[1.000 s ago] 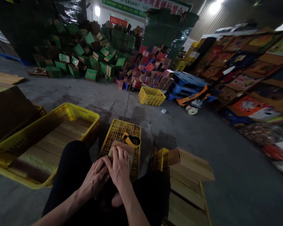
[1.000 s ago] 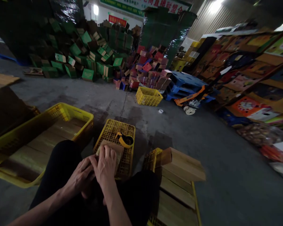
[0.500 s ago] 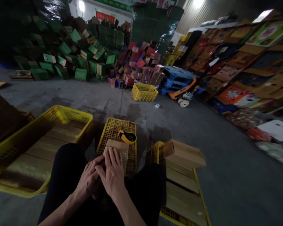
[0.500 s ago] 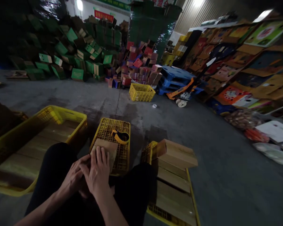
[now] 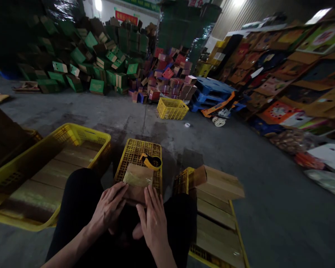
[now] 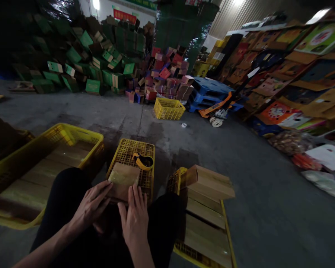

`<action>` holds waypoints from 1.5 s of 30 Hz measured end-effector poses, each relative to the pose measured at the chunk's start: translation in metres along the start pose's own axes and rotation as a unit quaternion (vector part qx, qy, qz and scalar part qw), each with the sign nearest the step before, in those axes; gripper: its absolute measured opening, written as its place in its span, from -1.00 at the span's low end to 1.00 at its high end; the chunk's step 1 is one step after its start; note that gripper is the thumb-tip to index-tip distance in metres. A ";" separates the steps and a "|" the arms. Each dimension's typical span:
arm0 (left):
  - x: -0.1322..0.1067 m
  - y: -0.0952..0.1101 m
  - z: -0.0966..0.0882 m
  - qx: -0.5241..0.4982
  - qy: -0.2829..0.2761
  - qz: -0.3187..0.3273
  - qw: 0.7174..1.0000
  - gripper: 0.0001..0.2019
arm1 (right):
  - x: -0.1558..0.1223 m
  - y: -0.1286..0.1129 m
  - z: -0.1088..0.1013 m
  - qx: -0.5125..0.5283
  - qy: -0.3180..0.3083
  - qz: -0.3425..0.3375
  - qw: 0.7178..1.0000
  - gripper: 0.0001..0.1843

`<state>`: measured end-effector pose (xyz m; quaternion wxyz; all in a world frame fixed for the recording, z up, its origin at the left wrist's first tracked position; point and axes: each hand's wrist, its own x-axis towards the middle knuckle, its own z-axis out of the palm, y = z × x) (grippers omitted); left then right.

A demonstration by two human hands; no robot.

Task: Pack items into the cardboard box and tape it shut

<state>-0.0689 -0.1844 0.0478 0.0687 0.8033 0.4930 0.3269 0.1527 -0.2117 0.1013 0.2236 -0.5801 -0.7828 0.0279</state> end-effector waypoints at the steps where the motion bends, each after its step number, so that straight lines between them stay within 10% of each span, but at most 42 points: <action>1: 0.000 0.000 0.000 0.000 -0.001 0.001 1.000 -0.42 | -0.002 0.003 0.002 0.011 0.010 0.006 1.000 -0.34; 35: 0.001 0.008 0.004 0.007 0.021 -0.006 1.000 -0.37 | 0.016 0.019 0.007 0.173 0.033 0.078 0.981 -0.51; 45: 0.020 0.041 -0.007 0.044 -0.025 0.007 0.999 -0.28 | 0.020 0.029 0.008 0.212 0.024 0.091 0.973 -0.52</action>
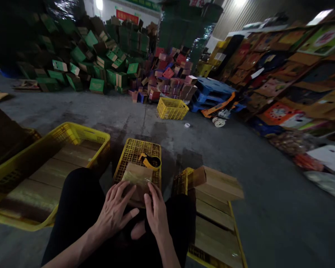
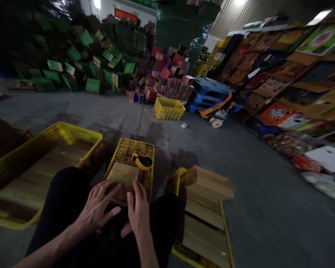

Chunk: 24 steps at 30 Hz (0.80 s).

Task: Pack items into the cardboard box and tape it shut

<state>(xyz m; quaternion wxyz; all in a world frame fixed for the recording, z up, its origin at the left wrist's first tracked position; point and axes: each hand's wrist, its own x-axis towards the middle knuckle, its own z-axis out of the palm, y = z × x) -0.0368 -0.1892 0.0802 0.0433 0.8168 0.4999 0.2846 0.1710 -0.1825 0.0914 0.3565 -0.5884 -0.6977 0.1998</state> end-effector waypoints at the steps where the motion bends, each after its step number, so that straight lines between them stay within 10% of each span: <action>1: 0.002 0.002 0.002 0.000 -0.001 0.005 1.000 -0.27 | 0.000 0.001 0.001 -0.003 0.005 0.001 1.000 -0.52; 24: 0.015 -0.016 0.003 0.023 -0.011 0.010 1.000 -0.49 | 0.010 -0.015 0.035 -0.124 -0.016 -0.086 0.988 -0.31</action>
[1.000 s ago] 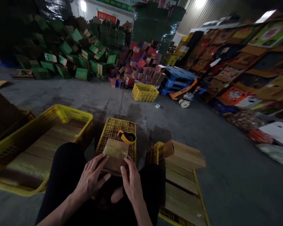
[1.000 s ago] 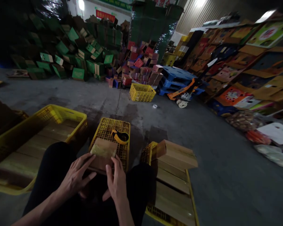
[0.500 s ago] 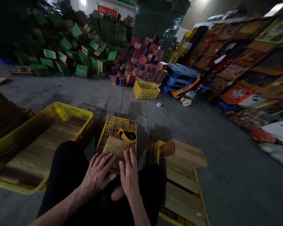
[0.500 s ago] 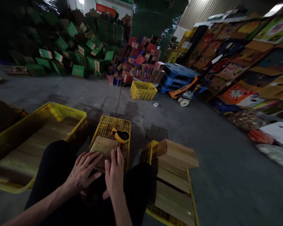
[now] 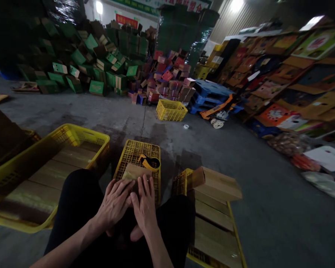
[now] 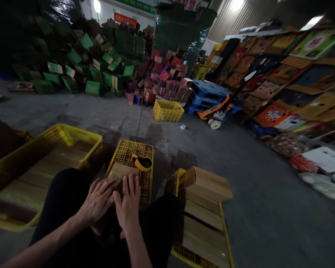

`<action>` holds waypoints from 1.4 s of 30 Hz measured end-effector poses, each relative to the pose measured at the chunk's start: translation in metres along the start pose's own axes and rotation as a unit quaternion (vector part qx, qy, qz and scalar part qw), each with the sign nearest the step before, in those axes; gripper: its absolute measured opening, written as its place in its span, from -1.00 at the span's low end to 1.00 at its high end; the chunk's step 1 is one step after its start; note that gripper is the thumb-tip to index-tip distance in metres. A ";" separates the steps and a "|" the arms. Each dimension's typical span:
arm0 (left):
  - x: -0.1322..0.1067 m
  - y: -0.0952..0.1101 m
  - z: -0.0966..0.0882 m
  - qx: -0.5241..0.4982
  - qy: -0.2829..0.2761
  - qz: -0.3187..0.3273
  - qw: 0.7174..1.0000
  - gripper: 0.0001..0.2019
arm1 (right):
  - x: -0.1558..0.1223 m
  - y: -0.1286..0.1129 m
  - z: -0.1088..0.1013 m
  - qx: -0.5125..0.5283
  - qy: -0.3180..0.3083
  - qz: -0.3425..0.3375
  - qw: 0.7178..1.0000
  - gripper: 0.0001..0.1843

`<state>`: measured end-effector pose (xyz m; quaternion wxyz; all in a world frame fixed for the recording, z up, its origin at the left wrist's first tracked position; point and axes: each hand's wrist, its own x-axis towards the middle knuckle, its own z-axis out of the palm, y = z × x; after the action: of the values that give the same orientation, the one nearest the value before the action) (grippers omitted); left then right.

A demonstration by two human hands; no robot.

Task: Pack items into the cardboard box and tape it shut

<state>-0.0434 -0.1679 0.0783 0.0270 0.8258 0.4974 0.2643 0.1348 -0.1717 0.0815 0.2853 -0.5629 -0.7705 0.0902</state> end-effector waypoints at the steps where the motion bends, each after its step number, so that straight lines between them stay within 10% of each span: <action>1: 0.004 -0.002 -0.001 0.002 0.001 -0.006 1.000 -0.49 | -0.001 0.000 0.000 -0.002 -0.001 -0.002 1.000 -0.29; 17: 0.019 -0.011 0.007 0.045 0.001 -0.051 0.998 -0.30 | 0.001 0.005 -0.012 -0.052 0.003 -0.005 0.999 -0.07; 28: 0.001 -0.017 -0.006 0.006 -0.066 0.034 0.997 -0.47 | -0.002 -0.008 -0.030 -0.013 -0.049 -0.001 0.999 -0.09; 42: 0.008 -0.014 -0.001 -0.021 0.016 -0.015 1.000 -0.57 | -0.042 0.000 -0.013 0.155 -0.025 0.106 0.982 -0.24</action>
<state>-0.0521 -0.1542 0.0777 0.0400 0.8129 0.5050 0.2875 0.1507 -0.2122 0.0780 0.3384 -0.5881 -0.6900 0.2520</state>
